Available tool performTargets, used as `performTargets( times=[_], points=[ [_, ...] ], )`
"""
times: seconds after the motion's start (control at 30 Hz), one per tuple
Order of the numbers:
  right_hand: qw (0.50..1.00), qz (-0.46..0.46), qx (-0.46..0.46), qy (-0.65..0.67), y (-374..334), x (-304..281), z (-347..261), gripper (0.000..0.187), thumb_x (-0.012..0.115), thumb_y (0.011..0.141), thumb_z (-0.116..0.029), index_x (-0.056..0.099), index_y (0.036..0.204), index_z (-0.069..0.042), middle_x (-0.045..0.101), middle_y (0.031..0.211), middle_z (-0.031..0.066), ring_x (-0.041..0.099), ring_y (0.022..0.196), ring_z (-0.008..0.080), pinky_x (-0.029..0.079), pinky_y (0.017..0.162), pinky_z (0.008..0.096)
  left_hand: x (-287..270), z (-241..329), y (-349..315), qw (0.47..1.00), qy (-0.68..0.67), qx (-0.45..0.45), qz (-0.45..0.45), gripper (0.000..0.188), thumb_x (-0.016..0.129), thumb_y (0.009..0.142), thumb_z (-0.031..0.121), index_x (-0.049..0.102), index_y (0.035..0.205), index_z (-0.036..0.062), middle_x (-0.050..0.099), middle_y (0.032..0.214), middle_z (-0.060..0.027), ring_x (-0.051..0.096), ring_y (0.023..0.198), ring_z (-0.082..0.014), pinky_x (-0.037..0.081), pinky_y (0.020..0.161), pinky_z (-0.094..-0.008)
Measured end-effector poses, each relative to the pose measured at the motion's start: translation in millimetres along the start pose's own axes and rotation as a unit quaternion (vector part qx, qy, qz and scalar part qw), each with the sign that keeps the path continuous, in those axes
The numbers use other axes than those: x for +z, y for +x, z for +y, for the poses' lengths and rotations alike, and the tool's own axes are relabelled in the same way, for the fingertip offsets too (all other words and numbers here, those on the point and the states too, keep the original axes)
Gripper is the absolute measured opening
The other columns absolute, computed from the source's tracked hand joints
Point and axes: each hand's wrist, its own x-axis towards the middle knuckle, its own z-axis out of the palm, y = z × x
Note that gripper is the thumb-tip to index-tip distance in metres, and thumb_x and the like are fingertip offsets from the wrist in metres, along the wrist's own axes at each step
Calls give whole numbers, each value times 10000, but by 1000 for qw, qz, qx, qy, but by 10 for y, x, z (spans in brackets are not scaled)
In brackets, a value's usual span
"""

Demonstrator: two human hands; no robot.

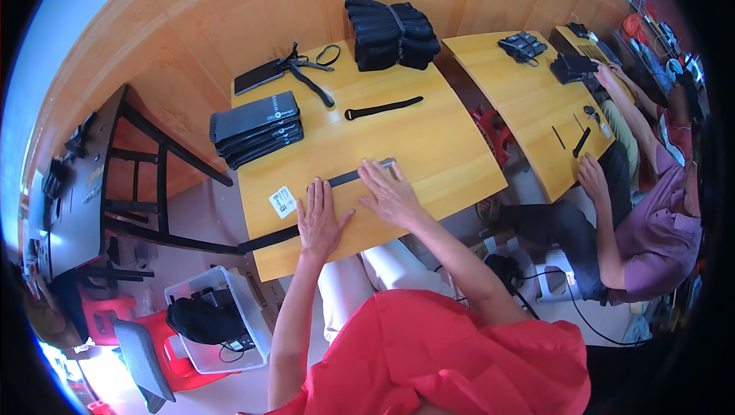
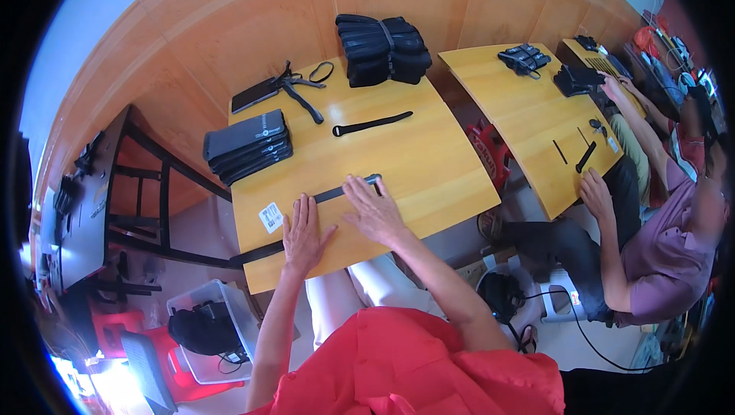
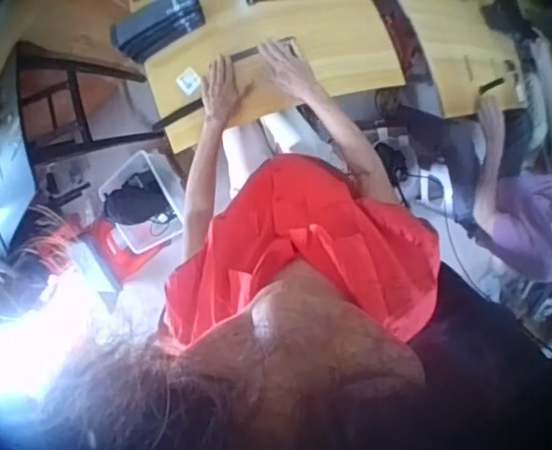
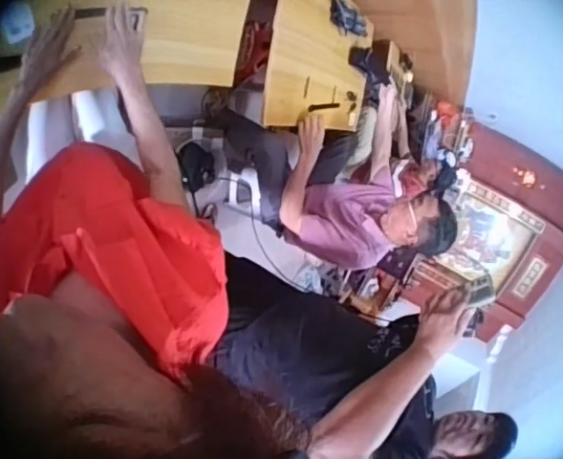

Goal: The person is packaging watch straps by inserting them into a plastic holder and organizing them.

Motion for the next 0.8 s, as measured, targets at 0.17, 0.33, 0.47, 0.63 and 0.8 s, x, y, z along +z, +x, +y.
performTargets(
  times=[0.17,0.33,0.47,0.63,0.8],
  points=[
    [999,2,47,25,-99,-82,366,610,411,896,-435,280,1373,-79,245,1444,88,224,1334,228,147,1079,464,-15,9,29,1000,-9,-10,-11,764,488,826,515,273,1356,8,234,1436,-145,243,1321,-279,216,1039,-502],
    [980,13,134,145,6,-139,523,504,389,918,-374,389,1305,-51,332,1393,126,278,1305,263,200,1064,450,-114,-123,38,992,-127,-12,-18,699,532,842,421,290,1351,9,224,1436,-164,230,1321,-308,202,1051,-488],
    [944,193,173,202,429,-132,842,313,508,860,-227,551,1087,-15,544,1097,166,472,1086,299,382,903,404,-394,-286,-151,963,-256,-44,71,721,649,785,286,295,1356,23,240,1426,-184,220,1322,-326,172,1065,-480],
    [970,186,132,81,1000,-50,1157,304,609,782,-166,570,1050,-28,522,1089,149,468,1079,294,396,881,396,-548,-638,-520,993,-88,-75,-4,736,719,707,246,361,1321,55,322,1379,-158,280,1291,-329,176,1064,-462],
    [981,89,149,82,1301,27,1152,244,645,759,-149,562,969,-56,493,1051,116,457,1062,295,379,910,381,-458,-813,-542,990,-124,-65,22,423,647,746,96,483,1133,46,476,1177,-161,422,1129,-348,301,965,-446]
  ],
)
